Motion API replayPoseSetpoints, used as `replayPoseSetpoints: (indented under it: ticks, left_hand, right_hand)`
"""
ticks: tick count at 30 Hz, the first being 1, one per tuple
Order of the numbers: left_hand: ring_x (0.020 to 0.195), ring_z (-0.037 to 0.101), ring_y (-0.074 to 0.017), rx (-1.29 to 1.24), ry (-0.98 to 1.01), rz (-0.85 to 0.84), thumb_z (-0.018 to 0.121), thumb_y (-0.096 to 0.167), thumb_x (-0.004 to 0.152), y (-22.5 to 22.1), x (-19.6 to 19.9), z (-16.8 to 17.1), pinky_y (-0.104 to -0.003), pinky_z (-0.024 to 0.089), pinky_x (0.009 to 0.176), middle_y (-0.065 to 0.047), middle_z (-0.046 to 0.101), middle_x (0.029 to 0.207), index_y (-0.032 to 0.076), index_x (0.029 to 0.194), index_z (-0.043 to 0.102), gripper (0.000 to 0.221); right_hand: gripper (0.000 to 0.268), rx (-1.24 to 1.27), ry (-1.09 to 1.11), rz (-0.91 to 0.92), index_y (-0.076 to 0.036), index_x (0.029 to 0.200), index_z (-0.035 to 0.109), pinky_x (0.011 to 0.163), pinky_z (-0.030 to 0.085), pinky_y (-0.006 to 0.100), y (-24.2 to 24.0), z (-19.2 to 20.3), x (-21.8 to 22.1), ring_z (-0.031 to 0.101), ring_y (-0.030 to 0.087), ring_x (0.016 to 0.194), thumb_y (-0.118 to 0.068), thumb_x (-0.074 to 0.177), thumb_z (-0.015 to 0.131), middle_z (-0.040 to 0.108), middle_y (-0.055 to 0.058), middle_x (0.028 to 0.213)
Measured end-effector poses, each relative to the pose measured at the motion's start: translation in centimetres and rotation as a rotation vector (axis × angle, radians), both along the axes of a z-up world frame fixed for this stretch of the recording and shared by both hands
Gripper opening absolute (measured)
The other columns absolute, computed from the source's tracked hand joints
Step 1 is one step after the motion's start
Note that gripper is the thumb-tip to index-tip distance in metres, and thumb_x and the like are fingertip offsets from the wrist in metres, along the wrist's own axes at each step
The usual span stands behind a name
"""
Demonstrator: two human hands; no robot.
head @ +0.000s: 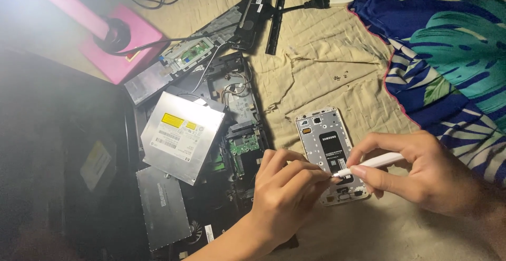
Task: Disassembling a smartphone using a small tool to remove screws and pry internal components
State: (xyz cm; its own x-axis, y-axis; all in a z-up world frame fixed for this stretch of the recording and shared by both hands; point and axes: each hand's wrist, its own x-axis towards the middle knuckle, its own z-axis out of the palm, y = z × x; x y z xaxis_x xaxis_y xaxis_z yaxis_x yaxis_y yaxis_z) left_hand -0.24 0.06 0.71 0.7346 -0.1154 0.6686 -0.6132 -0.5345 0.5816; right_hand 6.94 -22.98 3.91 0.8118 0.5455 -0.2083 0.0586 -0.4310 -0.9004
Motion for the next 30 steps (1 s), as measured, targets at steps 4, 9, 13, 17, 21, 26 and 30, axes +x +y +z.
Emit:
replayPoseSetpoints:
  ticks: [4,9,13,17,21,26,30]
  left_hand:
    - [0.082,0.059,-0.0226,0.002,0.002,0.014,0.079,0.015,0.096,0.0,0.0,-0.2,-0.035,0.034,0.071,-0.001,0.072,0.089,0.008,0.093,0.069,0.013]
    - [0.078,0.059,-0.0203,-0.079,-0.010,0.011,0.079,0.017,0.094,0.0,0.0,0.3,-0.033,0.032,0.070,-0.001,0.073,0.087,0.008,0.090,0.070,0.014]
    - [0.079,0.060,-0.0203,-0.106,0.005,-0.011,0.079,0.019,0.094,0.1,0.0,0.2,-0.033,0.033,0.071,-0.001,0.074,0.089,0.009,0.092,0.072,0.012]
    - [0.078,0.061,-0.0201,-0.174,0.018,-0.047,0.080,0.018,0.092,0.2,-0.1,0.2,-0.033,0.035,0.072,-0.001,0.075,0.088,0.010,0.091,0.072,0.012]
    - [0.076,0.062,-0.0201,-0.281,0.033,-0.072,0.079,0.015,0.091,0.1,-0.2,0.6,-0.032,0.042,0.075,-0.003,0.074,0.085,0.007,0.089,0.072,0.011]
    - [0.074,0.066,-0.0197,-0.343,0.058,-0.105,0.080,0.009,0.091,0.3,-0.4,0.6,-0.032,0.045,0.074,-0.006,0.073,0.085,0.005,0.091,0.071,0.009]
    - [0.074,0.073,-0.0212,-0.372,0.047,-0.134,0.077,0.011,0.091,0.3,-0.3,0.9,-0.032,0.053,0.071,-0.010,0.075,0.084,0.002,0.089,0.069,0.012]
  right_hand:
    - [0.012,-0.011,0.070,-0.048,-0.007,0.083,0.087,0.051,0.057,0.024,0.5,0.2,-0.1,0.070,0.013,0.047,-0.017,0.082,0.081,0.076,0.006,0.048]
    - [0.017,0.085,0.135,-0.103,0.000,0.083,0.085,0.041,0.052,0.029,0.7,0.0,-0.1,0.069,0.019,0.043,-0.015,0.085,0.076,0.078,0.013,0.051]
    - [0.018,0.121,0.161,-0.100,0.000,0.082,0.084,0.040,0.050,0.030,0.9,0.2,0.1,0.068,0.019,0.041,-0.015,0.085,0.075,0.077,0.015,0.047]
    - [0.022,0.307,0.294,-0.046,0.004,0.084,0.077,0.034,0.047,0.031,1.1,-0.3,0.2,0.067,0.025,0.036,-0.017,0.087,0.070,0.076,0.022,0.046]
    - [0.021,0.450,0.485,-0.061,0.008,0.089,0.073,0.033,0.042,0.032,1.4,-1.4,0.0,0.065,0.032,0.034,-0.013,0.090,0.067,0.072,0.027,0.046]
    - [0.026,0.521,0.535,-0.038,0.007,0.093,0.071,0.034,0.044,0.033,1.7,-2.0,-0.2,0.065,0.031,0.037,-0.017,0.094,0.065,0.071,0.025,0.050]
    - [0.028,0.539,0.538,-0.071,0.008,0.092,0.069,0.031,0.042,0.031,2.2,-1.8,-0.7,0.064,0.031,0.036,-0.020,0.094,0.065,0.069,0.025,0.050]
